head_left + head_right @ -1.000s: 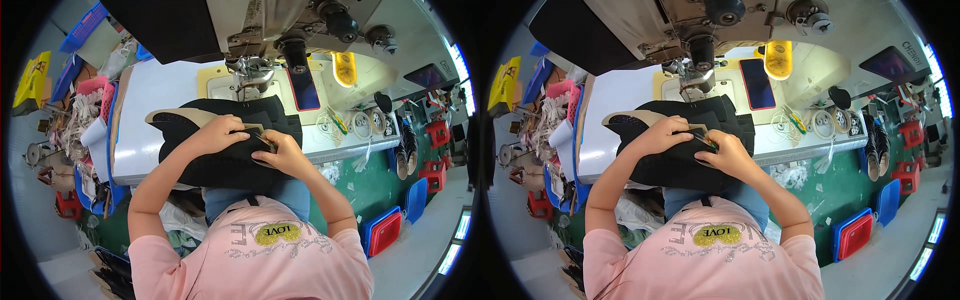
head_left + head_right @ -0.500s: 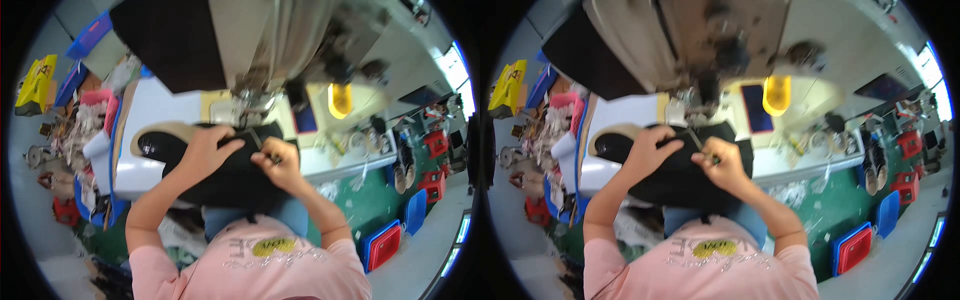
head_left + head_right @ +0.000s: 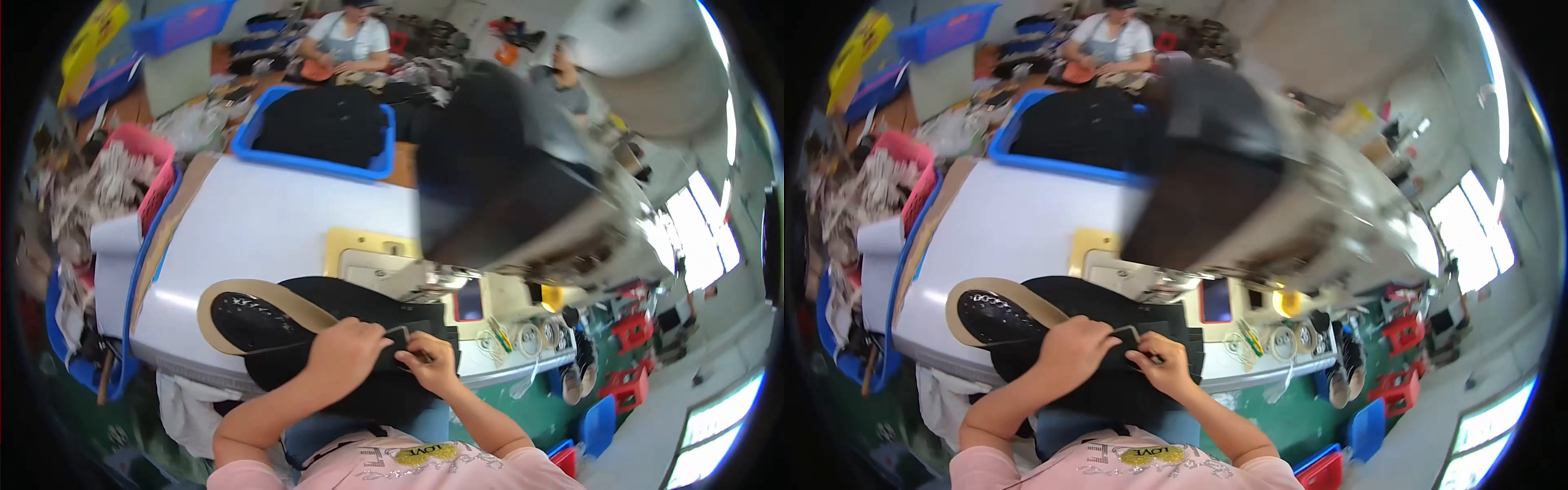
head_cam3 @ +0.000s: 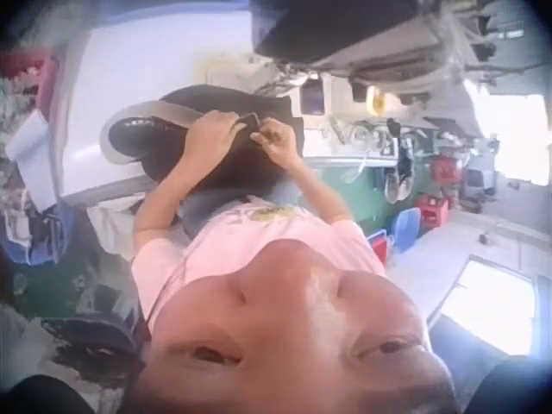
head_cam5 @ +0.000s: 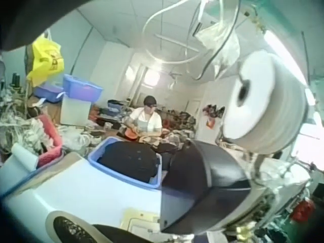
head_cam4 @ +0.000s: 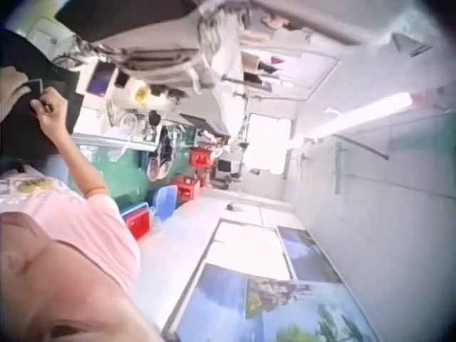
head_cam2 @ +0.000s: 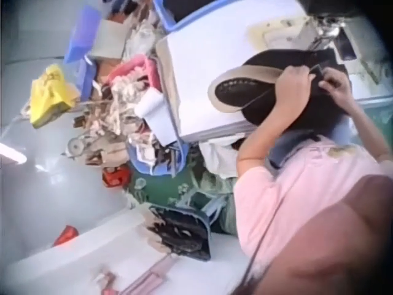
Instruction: The person stitches shoe parts together using a sewing machine, trims excess thread with thread snips, and places the assembled shoe pieces into a bag below the table.
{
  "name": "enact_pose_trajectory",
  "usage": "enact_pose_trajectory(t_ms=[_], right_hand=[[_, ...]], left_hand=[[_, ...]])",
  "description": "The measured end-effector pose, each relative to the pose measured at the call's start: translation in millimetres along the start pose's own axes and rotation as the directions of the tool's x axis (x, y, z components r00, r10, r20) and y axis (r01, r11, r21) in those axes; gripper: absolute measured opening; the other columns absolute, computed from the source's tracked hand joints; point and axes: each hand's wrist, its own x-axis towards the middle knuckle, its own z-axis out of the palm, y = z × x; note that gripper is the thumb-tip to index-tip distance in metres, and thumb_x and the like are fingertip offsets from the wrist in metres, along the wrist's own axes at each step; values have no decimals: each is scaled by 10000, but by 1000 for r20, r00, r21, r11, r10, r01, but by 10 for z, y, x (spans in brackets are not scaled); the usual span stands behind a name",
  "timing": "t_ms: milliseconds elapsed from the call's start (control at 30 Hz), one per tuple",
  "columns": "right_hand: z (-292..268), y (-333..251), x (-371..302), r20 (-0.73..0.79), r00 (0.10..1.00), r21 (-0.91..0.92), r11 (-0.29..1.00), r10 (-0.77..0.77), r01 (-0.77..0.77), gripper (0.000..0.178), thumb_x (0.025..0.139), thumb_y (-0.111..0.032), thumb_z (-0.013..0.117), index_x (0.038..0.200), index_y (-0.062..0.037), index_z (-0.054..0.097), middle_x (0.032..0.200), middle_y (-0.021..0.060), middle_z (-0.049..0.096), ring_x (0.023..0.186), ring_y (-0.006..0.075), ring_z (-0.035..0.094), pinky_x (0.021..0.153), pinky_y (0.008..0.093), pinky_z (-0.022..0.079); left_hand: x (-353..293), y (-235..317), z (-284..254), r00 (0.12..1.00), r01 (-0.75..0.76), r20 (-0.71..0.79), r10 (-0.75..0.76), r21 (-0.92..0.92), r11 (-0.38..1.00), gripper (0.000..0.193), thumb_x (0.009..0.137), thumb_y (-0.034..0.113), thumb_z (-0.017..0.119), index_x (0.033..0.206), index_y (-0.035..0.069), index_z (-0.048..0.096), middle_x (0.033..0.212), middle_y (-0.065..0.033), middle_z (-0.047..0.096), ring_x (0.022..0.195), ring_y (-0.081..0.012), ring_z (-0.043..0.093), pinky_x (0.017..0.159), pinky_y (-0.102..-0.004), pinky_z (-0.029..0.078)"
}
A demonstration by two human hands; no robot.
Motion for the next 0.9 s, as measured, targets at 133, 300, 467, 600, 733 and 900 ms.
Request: enact_pose_trajectory(t_ms=[133, 300, 467, 600, 733, 900], right_hand=[[81, 11, -63, 43, 999, -99, 995, 20, -16, 250, 655, 5, 767, 692, 7, 519, 661, 97, 528, 537, 182, 482, 485, 285, 371], [118, 54, -114, 49, 998, -225, 973, -49, 59, 240, 646, 0, 781, 700, -6, 548, 808, 111, 661, 570, 170, 592, 484, 245, 434], [136, 62, -87, 93, 993, -232, 968, -76, 96, 212, 650, 9, 759, 692, -17, 553, 896, 171, 694, 767, 264, 700, 603, 288, 545], [131, 61, -70, 108, 993, -181, 981, -48, 67, 236, 655, 5, 758, 691, -10, 526, 875, 194, 685, 783, 287, 697, 632, 313, 562], [119, 57, -67, 130, 991, -181, 982, -37, 61, 152, 665, 45, 694, 721, 1, 560, 851, 221, 677, 755, 286, 692, 667, 329, 560], [138, 48, -30, 124, 990, -182, 979, -70, 92, 236, 665, 18, 743, 698, -8, 511, 855, 203, 679, 772, 290, 695, 640, 325, 566]], left_hand=[[-212, -87, 76, 999, 10, -46, -15, -106, 994, 180, 769, 177, 673, 711, 91, 525, 644, -50, 512, 644, -222, 525, 548, -332, 442], [-274, -244, 134, 999, -17, -43, 9, -182, 983, 183, 779, 190, 659, 741, 101, 505, 635, -16, 452, 637, -177, 492, 535, -279, 411], [-281, -349, 151, 999, -39, 7, 42, -238, 971, 134, 710, 146, 573, 812, 69, 533, 686, -7, 450, 692, -149, 486, 549, -246, 410], [-292, -375, 179, 998, -55, -4, 56, -240, 969, 212, 713, 149, 596, 891, 34, 582, 741, -15, 536, 730, -136, 528, 547, -233, 425], [-307, -376, 193, 998, -49, 21, 55, -231, 972, 236, 721, 143, 594, 926, 26, 598, 804, -29, 595, 762, -136, 556, 565, -224, 439], [-289, -385, 199, 998, -57, -17, 55, -237, 970, 192, 726, 152, 598, 886, 47, 577, 742, -17, 544, 716, -137, 533, 546, -237, 427]])
